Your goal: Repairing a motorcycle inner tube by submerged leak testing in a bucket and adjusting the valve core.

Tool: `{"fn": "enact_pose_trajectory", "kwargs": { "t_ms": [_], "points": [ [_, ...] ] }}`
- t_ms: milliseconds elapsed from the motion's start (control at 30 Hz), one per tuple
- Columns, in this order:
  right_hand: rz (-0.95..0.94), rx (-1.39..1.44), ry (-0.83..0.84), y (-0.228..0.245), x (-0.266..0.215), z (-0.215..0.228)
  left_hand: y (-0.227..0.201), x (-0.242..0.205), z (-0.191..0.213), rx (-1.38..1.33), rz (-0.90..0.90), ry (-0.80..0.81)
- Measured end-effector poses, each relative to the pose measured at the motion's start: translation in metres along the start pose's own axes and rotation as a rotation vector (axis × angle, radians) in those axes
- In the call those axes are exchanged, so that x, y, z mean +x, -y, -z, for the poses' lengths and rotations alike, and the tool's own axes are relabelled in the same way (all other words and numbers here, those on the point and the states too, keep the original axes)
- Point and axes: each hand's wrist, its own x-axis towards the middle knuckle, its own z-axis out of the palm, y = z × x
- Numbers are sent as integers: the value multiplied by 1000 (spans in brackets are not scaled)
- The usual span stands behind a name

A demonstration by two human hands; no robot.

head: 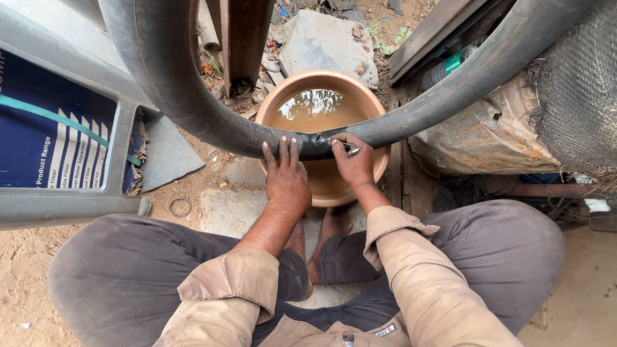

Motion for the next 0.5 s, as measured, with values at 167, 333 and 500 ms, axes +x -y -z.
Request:
{"fn": "enact_pose_trajectory", "kwargs": {
  "t_ms": [167, 333, 500],
  "points": [
    [30, -7, 44, 9, -4, -3, 1, -2, 2, -4, -3, -2],
    [220, -209, 36, 13, -10, -5, 1, -4, 3, -8, -2, -9],
    [433, -393, 33, 14, -14, -5, 0, 0, -4, -13, 4, -50]
  ]
}}
